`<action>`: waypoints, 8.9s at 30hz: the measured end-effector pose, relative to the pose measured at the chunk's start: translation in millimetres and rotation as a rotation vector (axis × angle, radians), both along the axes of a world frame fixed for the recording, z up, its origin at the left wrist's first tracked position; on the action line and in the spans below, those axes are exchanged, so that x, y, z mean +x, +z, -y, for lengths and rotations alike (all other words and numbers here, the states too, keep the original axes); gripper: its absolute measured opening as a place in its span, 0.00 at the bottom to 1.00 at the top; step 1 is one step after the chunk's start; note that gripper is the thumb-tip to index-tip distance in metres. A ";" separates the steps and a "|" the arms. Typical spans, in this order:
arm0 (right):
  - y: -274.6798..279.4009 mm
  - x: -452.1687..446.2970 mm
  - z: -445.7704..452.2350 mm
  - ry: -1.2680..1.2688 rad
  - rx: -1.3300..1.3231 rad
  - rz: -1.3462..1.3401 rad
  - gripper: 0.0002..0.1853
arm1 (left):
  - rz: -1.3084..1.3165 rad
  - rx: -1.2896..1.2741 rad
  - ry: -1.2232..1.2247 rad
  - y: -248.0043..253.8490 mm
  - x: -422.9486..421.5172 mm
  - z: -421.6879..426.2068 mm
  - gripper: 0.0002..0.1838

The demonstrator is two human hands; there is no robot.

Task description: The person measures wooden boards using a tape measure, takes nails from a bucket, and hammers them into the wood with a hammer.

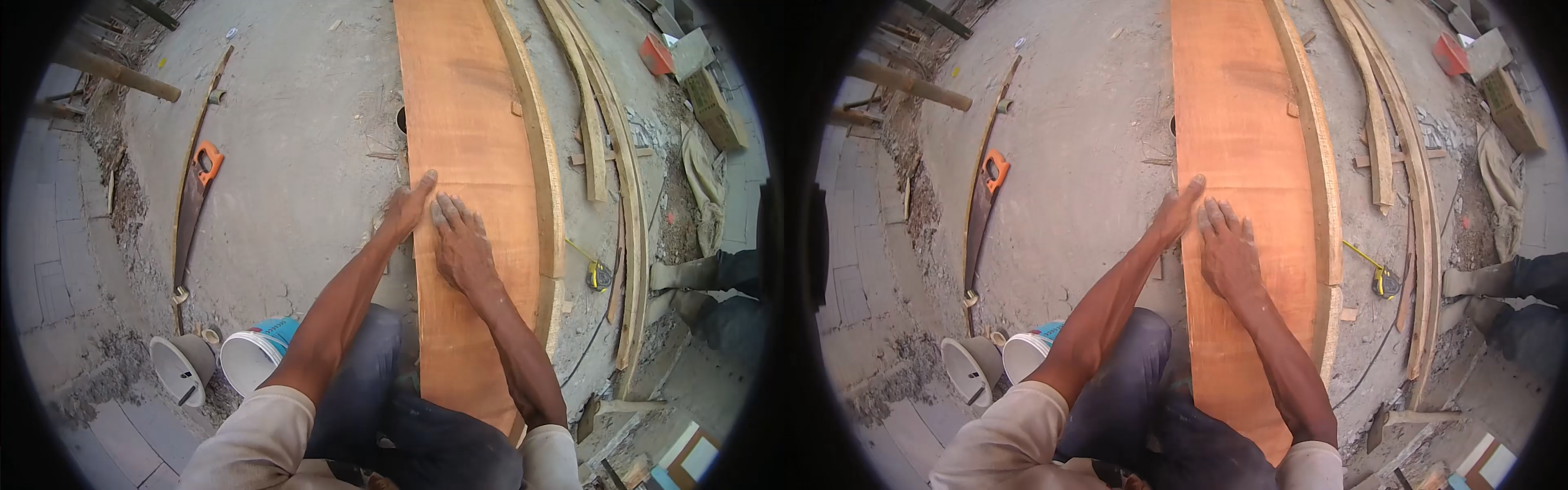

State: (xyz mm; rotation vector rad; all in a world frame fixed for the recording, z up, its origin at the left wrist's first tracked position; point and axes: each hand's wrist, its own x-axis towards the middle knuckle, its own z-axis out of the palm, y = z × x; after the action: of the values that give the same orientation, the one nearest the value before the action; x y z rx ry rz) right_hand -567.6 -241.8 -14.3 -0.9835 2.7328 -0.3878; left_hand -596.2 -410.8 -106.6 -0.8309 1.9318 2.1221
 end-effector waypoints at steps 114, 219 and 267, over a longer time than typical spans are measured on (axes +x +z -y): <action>120.9 785.6 -247.0 -2.308 -0.336 -0.256 0.30 | -0.784 -0.821 -0.709 -22.2 -45.4 76.5 0.16; -6.4 154.4 -39.8 -0.772 -0.503 0.269 0.26 | -0.844 -0.840 0.127 -0.4 70.9 -21.5 0.20; 60.2 128.4 6.8 -0.739 -0.542 0.299 0.27 | -0.179 0.279 -0.093 -1.4 116.3 -15.9 0.35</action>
State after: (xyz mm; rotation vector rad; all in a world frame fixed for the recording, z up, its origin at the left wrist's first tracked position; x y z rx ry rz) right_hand -439.2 -248.6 46.0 0.0744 2.6442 -1.3166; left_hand -479.9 -394.9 -107.9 -0.5046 1.6554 2.4038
